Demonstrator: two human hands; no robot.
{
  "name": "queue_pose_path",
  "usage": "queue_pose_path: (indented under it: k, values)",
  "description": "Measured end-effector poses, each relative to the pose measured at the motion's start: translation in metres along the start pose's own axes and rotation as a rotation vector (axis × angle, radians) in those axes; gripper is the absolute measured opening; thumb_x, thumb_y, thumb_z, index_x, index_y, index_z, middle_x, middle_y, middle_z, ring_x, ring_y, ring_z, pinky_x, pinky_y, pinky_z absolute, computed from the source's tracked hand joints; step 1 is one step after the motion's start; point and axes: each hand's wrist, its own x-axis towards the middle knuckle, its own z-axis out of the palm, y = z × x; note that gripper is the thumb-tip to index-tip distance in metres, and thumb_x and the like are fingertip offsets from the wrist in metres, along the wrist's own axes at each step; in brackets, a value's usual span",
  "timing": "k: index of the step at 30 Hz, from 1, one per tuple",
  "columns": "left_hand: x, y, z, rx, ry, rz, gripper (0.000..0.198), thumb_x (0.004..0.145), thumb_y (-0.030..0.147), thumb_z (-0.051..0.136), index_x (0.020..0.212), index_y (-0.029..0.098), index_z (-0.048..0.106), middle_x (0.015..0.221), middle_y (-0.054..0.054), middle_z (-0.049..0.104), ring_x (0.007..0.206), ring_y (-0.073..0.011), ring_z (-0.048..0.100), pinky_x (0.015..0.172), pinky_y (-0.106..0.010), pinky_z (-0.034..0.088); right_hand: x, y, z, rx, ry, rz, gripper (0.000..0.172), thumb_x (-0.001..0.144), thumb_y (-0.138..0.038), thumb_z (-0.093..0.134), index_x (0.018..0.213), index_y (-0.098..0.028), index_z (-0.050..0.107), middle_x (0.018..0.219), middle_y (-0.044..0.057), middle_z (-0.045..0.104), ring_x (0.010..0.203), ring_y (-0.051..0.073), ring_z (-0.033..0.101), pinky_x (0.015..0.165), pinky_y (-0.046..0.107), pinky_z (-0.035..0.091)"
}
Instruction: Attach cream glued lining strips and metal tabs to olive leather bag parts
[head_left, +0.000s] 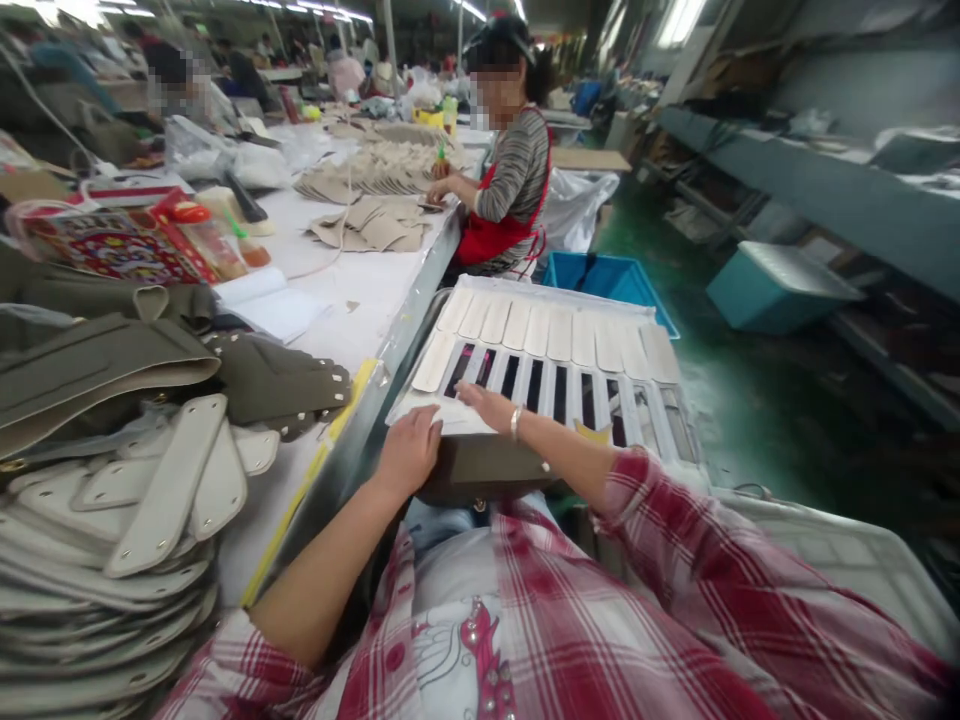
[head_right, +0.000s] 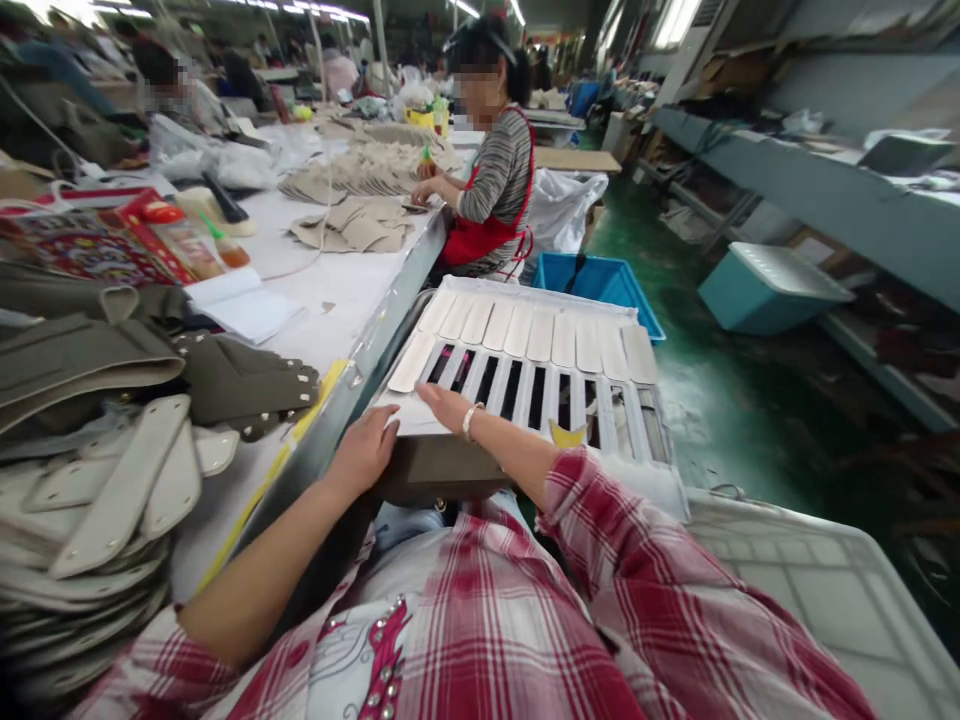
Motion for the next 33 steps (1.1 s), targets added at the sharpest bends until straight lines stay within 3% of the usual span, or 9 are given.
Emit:
queue_pose_path:
  k: [3,8,11,14,16,19,23,27,33]
  values:
    - [-0.002,0.012,0.011,0.224,-0.224,0.033,0.038,0.094,0.038,0.027,0.099,0.016,0.058,0.091,-0.010,0.062,0.090,-0.0243,0.058,0.078,-0.037,0.043,-0.029,0.033,-0.025,0.007,0.100,0.094,0.060,0.094,-0.048,0.009,0.135,-0.014,0.038,0.134,0.012,0.046,0.124,0.023,0.040,0.102,0.038,0.030]
    - [0.002,0.019,0.016,0.357,-0.271,0.051,0.039,0.094,0.040,0.025,0.109,0.021,0.056,0.097,-0.008,0.063,0.091,-0.0258,0.056,0.076,-0.039,0.042,-0.062,0.059,-0.002,0.063,0.103,0.116,0.063,0.083,-0.055,0.046,0.133,-0.017,0.042,0.131,0.014,0.047,0.127,0.032,0.034,0.107,0.049,0.014]
    - [0.004,0.017,0.014,0.341,-0.293,0.071,0.041,0.093,0.042,0.028,0.122,0.022,0.048,0.113,-0.007,0.060,0.101,-0.0249,0.054,0.083,-0.039,0.042,-0.059,0.069,0.007,0.175,0.105,0.129,0.062,0.079,-0.056,0.051,0.130,-0.019,0.046,0.129,0.012,0.050,0.124,0.030,0.039,0.106,0.046,0.021]
    - [-0.002,0.020,0.012,0.336,-0.246,0.081,0.047,0.091,0.047,0.030,0.129,0.021,0.042,0.133,-0.008,0.048,0.120,-0.0248,0.043,0.099,-0.044,0.030,-0.062,0.084,0.004,0.340,0.168,0.202,0.061,0.089,-0.057,0.026,0.131,-0.016,0.043,0.127,0.014,0.052,0.117,0.025,0.048,0.101,0.042,0.033]
    - [-0.007,0.033,0.015,0.341,-0.217,0.101,0.054,0.090,0.052,0.031,0.132,0.020,0.038,0.140,-0.009,0.038,0.129,-0.0262,0.032,0.106,-0.048,0.019,-0.074,0.097,0.002,0.447,0.236,0.261,0.066,0.091,-0.053,0.007,0.132,-0.013,0.040,0.125,0.016,0.053,0.114,0.024,0.051,0.099,0.044,0.035]
    - [-0.006,0.066,0.028,0.252,-0.291,0.243,0.068,0.085,0.061,0.033,0.137,0.017,0.030,0.143,-0.010,0.034,0.131,-0.0256,0.027,0.108,-0.047,0.015,-0.106,0.110,0.007,0.581,0.260,0.251,0.059,0.087,-0.057,0.027,0.125,-0.016,0.046,0.123,0.014,0.054,0.113,0.024,0.051,0.097,0.042,0.039]
    - [0.011,0.105,0.050,0.121,-0.395,0.332,0.081,0.072,0.066,0.051,0.133,0.015,0.033,0.134,-0.011,0.044,0.120,-0.0263,0.040,0.102,-0.042,0.027,-0.144,0.113,0.019,0.769,0.155,0.116,0.066,0.070,-0.049,0.064,0.125,-0.019,0.044,0.127,0.011,0.051,0.114,0.023,0.050,0.093,0.036,0.044]
    - [0.026,0.113,0.059,0.074,-0.395,0.278,0.081,0.061,0.065,0.062,0.123,0.017,0.041,0.120,-0.011,0.053,0.106,-0.0274,0.048,0.092,-0.040,0.034,-0.153,0.106,0.029,0.982,0.167,0.043,0.065,0.073,-0.038,0.065,0.128,-0.018,0.038,0.128,0.011,0.048,0.118,0.022,0.046,0.100,0.040,0.038]
    - [0.035,0.116,0.058,0.066,-0.418,0.224,0.064,0.059,0.059,0.065,0.105,0.018,0.048,0.100,-0.008,0.056,0.094,-0.0269,0.051,0.084,-0.040,0.036,-0.147,0.098,0.027,0.897,0.220,0.166,0.056,0.078,-0.036,0.060,0.126,-0.017,0.037,0.122,0.011,0.050,0.111,0.022,0.050,0.099,0.040,0.037]
